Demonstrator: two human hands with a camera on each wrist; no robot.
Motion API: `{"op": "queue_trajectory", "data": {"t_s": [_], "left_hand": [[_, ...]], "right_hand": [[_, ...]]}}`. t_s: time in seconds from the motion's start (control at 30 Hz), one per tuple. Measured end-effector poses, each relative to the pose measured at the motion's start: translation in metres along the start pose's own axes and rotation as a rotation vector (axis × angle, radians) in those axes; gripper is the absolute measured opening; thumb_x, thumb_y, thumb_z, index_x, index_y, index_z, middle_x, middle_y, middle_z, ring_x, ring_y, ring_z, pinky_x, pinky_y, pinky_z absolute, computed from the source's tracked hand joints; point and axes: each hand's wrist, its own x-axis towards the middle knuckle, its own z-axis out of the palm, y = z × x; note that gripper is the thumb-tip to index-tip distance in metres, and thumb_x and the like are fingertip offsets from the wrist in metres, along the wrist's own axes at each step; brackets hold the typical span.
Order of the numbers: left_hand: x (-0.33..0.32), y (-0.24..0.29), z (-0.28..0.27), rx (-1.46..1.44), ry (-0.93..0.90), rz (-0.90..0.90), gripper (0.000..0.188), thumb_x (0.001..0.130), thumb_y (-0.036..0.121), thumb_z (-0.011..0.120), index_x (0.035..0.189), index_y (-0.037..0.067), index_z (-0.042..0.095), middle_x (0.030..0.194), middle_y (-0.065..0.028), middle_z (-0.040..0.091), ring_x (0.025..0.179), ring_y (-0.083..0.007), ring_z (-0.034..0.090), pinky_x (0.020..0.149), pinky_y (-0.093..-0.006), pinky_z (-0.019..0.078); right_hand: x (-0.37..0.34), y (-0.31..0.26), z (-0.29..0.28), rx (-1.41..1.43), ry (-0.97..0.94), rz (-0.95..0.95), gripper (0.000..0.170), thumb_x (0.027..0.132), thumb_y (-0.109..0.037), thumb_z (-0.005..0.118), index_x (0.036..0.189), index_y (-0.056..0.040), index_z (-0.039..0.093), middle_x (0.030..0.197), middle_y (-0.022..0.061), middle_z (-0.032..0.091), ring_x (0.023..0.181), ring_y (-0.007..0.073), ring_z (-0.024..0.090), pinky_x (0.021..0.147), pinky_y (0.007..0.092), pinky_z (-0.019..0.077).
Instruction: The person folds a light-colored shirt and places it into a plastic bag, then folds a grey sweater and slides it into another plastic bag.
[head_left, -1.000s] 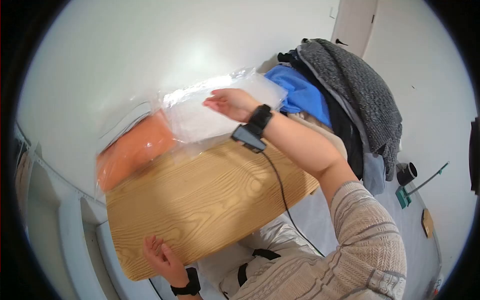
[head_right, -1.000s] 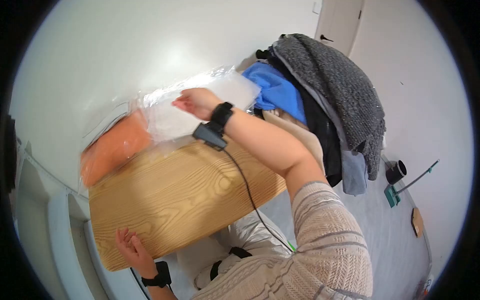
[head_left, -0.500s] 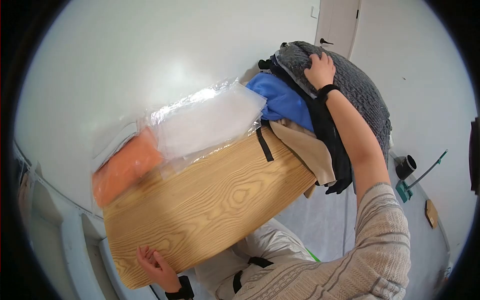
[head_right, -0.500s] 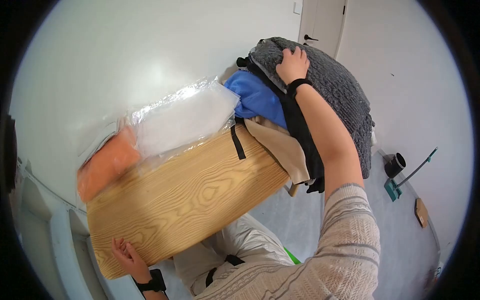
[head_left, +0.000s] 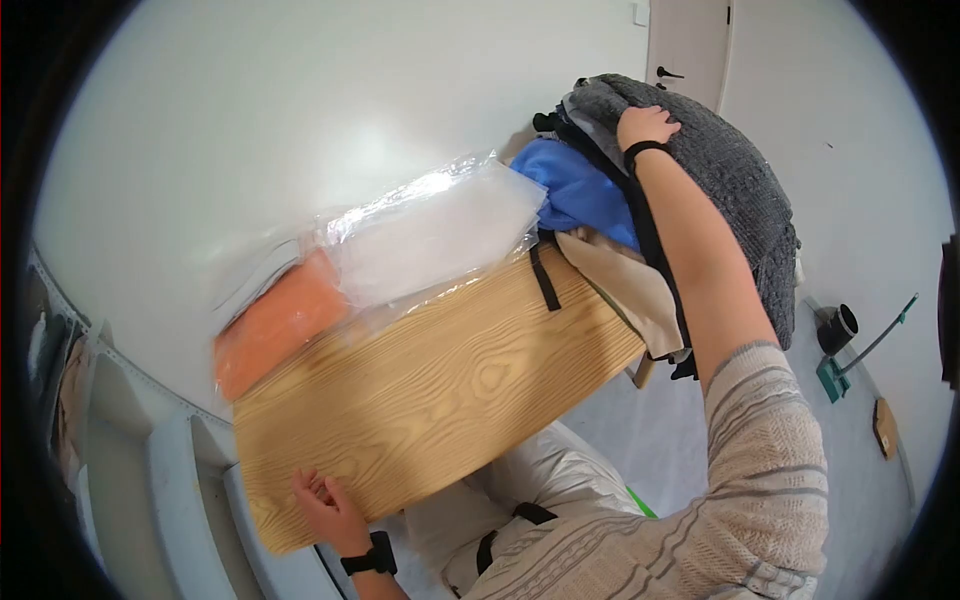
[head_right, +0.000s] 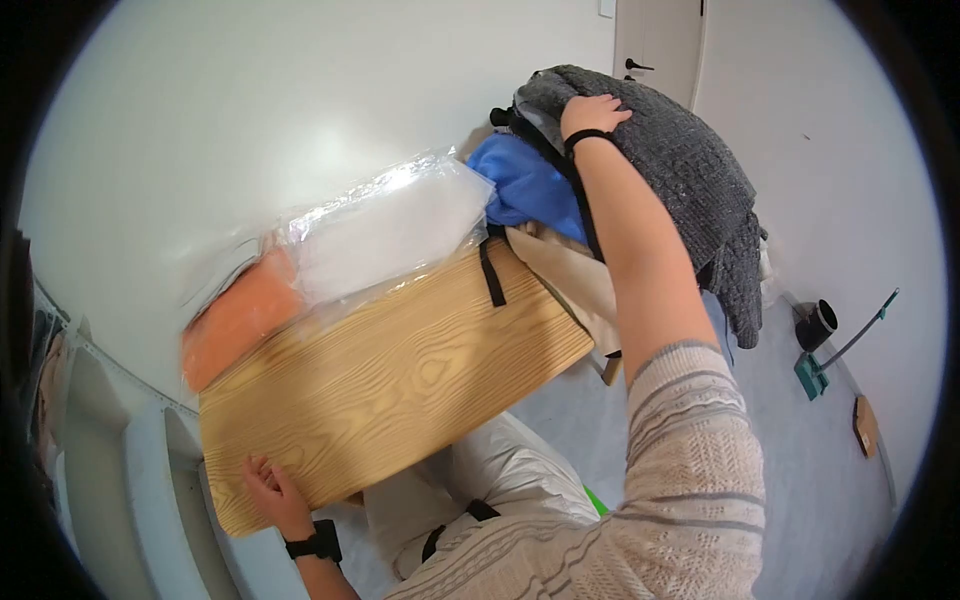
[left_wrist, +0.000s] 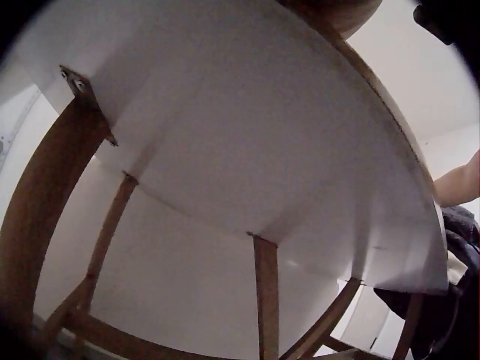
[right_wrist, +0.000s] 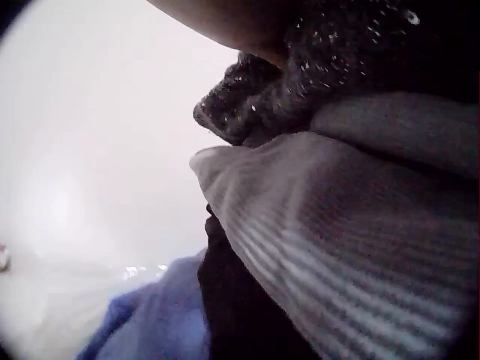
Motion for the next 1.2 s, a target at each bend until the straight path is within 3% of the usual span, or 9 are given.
{"op": "queue_trajectory", "data": {"t_s": [0.1, 0.3, 0.4, 0.53, 0.67, 0.77, 0.83, 1.1, 1.2], "left_hand": [[0.0, 0.006, -0.002, -0.041, -0.012, 0.006, 0.047, 0.09, 0.009, 0.051, 0.134, 0.0, 0.037, 0.114, -0.0162, 0.053, 0.088, -0.0221, 0.054, 0.074, -0.0314, 0.0464], [-0.002, 0.008, -0.002, 0.005, -0.028, 0.061, 0.047, 0.089, 0.01, 0.051, 0.133, 0.001, 0.037, 0.113, -0.0145, 0.053, 0.088, -0.0216, 0.054, 0.072, -0.0315, 0.0464], [-0.001, 0.007, -0.002, -0.038, -0.057, 0.056, 0.046, 0.089, 0.01, 0.051, 0.132, 0.001, 0.038, 0.113, -0.0137, 0.053, 0.089, -0.022, 0.054, 0.073, -0.0317, 0.0461], [-0.001, 0.009, -0.003, -0.05, -0.105, 0.06, 0.045, 0.089, 0.009, 0.051, 0.131, 0.001, 0.039, 0.112, -0.0129, 0.054, 0.09, -0.022, 0.054, 0.073, -0.0318, 0.0458], [0.002, 0.014, -0.005, -0.069, -0.153, 0.068, 0.044, 0.088, 0.008, 0.051, 0.131, 0.001, 0.04, 0.112, -0.0119, 0.055, 0.09, -0.0214, 0.054, 0.073, -0.0312, 0.0453], [0.005, 0.009, -0.006, -0.135, -0.187, 0.011, 0.045, 0.087, 0.007, 0.051, 0.131, 0.002, 0.04, 0.112, -0.0113, 0.055, 0.092, -0.0206, 0.053, 0.075, -0.0307, 0.0448], [0.008, 0.008, -0.006, -0.177, -0.195, -0.034, 0.046, 0.087, 0.006, 0.051, 0.131, 0.003, 0.04, 0.114, -0.0111, 0.054, 0.095, -0.0202, 0.053, 0.076, -0.0305, 0.0445], [0.024, 0.094, -0.034, -0.375, -0.298, 0.198, 0.055, 0.083, 0.007, 0.057, 0.134, 0.005, 0.038, 0.12, -0.011, 0.051, 0.111, -0.0206, 0.049, 0.086, -0.0326, 0.0424], [0.044, 0.134, -0.038, -0.431, -0.357, 0.341, 0.065, 0.081, 0.007, 0.062, 0.138, 0.005, 0.032, 0.131, -0.0133, 0.045, 0.122, -0.0242, 0.044, 0.094, -0.0355, 0.0387]], "right_hand": [[0.006, 0.018, -0.026, 0.315, -0.083, 0.046, 0.032, 0.091, -0.021, 0.043, 0.11, -0.0067, 0.064, 0.118, 0.0146, 0.061, 0.111, 0.0297, 0.058, 0.094, 0.0517, 0.0402], [0.098, 0.081, -0.045, 0.219, -0.13, -0.142, 0.035, 0.084, -0.018, 0.052, 0.114, -0.0016, 0.057, 0.112, 0.0226, 0.06, 0.107, 0.0371, 0.056, 0.089, 0.0413, 0.0471], [0.077, 0.12, -0.116, -0.046, 0.017, -0.316, 0.046, 0.076, -0.008, 0.059, 0.121, -0.0057, 0.051, 0.115, 0.0206, 0.059, 0.109, 0.035, 0.056, 0.09, 0.0401, 0.0466], [0.097, 0.168, -0.183, 0.212, 0.41, -0.092, 0.061, 0.069, -0.004, 0.063, 0.127, -0.0058, 0.044, 0.114, 0.0209, 0.06, 0.11, 0.0353, 0.056, 0.091, 0.0387, 0.0465], [0.118, 0.192, -0.257, 0.293, 0.666, -0.234, 0.068, 0.067, -0.004, 0.063, 0.13, -0.0007, 0.039, 0.113, 0.0242, 0.059, 0.11, 0.0373, 0.055, 0.092, 0.039, 0.0459], [0.126, 0.16, -0.313, 1.522, 0.211, -0.478, 0.036, 0.086, -0.02, 0.046, 0.114, 0.0014, 0.052, 0.106, 0.0188, 0.064, 0.098, 0.0307, 0.061, 0.091, 0.0399, 0.0477], [0.119, 0.13, -0.34, 2.312, -0.222, -0.628, 0.041, 0.099, -0.03, 0.036, 0.104, 0.0027, 0.06, 0.101, 0.0152, 0.067, 0.09, 0.0263, 0.065, 0.091, 0.0405, 0.0489], [-0.004, 0.051, -0.357, 2.393, -0.73, -0.381, 0.036, 0.099, -0.024, 0.038, 0.101, 0.0037, 0.061, 0.093, 0.0162, 0.068, 0.081, 0.0264, 0.066, 0.076, 0.0446, 0.0548], [0.013, 0.042, -0.307, 2.28, -1.134, -0.741, 0.026, 0.093, -0.012, 0.048, 0.112, 0.0037, 0.055, 0.107, 0.0147, 0.064, 0.095, 0.0264, 0.065, 0.082, 0.0394, 0.0555]]}}
